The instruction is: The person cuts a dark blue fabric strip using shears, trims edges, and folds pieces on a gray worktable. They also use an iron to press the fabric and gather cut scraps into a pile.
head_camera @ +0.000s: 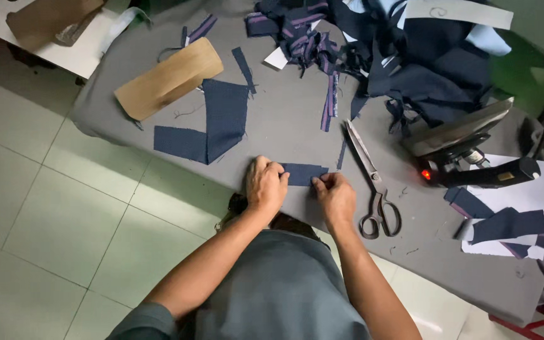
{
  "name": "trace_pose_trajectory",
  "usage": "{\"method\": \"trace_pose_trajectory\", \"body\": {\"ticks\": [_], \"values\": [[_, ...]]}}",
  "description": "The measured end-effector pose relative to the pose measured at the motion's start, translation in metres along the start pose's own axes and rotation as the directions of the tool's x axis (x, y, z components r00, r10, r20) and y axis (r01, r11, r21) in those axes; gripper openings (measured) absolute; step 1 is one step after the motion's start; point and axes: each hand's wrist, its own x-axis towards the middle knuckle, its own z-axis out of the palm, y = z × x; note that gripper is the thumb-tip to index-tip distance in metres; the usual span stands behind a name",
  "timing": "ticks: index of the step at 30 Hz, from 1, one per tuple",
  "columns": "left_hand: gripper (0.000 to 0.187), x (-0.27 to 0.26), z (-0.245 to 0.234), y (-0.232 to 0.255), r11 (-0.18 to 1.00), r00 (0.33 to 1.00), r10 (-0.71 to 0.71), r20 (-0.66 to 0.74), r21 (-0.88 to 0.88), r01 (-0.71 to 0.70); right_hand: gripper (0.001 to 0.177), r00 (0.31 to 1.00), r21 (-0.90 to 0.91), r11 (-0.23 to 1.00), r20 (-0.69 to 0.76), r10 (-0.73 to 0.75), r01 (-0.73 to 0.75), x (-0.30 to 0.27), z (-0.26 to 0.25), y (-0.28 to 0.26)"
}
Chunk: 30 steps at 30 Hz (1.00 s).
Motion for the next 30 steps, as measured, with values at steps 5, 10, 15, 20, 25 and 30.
{"method": "trace_pose_trajectory", "body": {"ticks": [5, 10, 15, 20, 25, 30], "values": [[0.013, -0.006, 0.002, -0.003, 0.996, 0.995, 0.046, 0.085, -0.084, -0.039, 0.021, 0.998, 0.055, 0.998, 0.066, 0.008, -0.012, 0.007, 0.010, 0.010], [0.016, -0.001, -0.008, -0.007, 0.971, 0.974, -0.127, 0.188, -0.178, 0.161, 0.029, 0.998, 0.110, 0.994, 0.054, -0.023, 0.017, -0.012, -0.004, -0.011], [0.033, 0.006, -0.014, -0.016, 0.912, 0.914, -0.300, 0.273, -0.198, 0.359, 0.032, 0.998, 0.109, 0.994, 0.060, -0.027, 0.021, -0.011, 0.005, -0.004], [0.035, 0.007, -0.015, -0.021, 0.899, 0.926, -0.302, 0.227, -0.255, 0.356, 0.034, 0.998, 0.094, 0.995, 0.035, -0.043, 0.040, -0.011, 0.007, -0.005], [0.037, 0.011, -0.007, -0.032, 0.889, 0.928, -0.302, 0.219, -0.287, 0.357, 0.034, 0.998, 0.099, 0.994, 0.041, -0.043, 0.039, -0.008, 0.014, 0.006], [0.036, 0.017, -0.008, -0.038, 0.889, 0.923, -0.298, 0.244, -0.280, 0.362, 0.033, 0.999, 0.069, 0.997, 0.024, -0.043, 0.041, -0.008, 0.012, 0.003]]}}
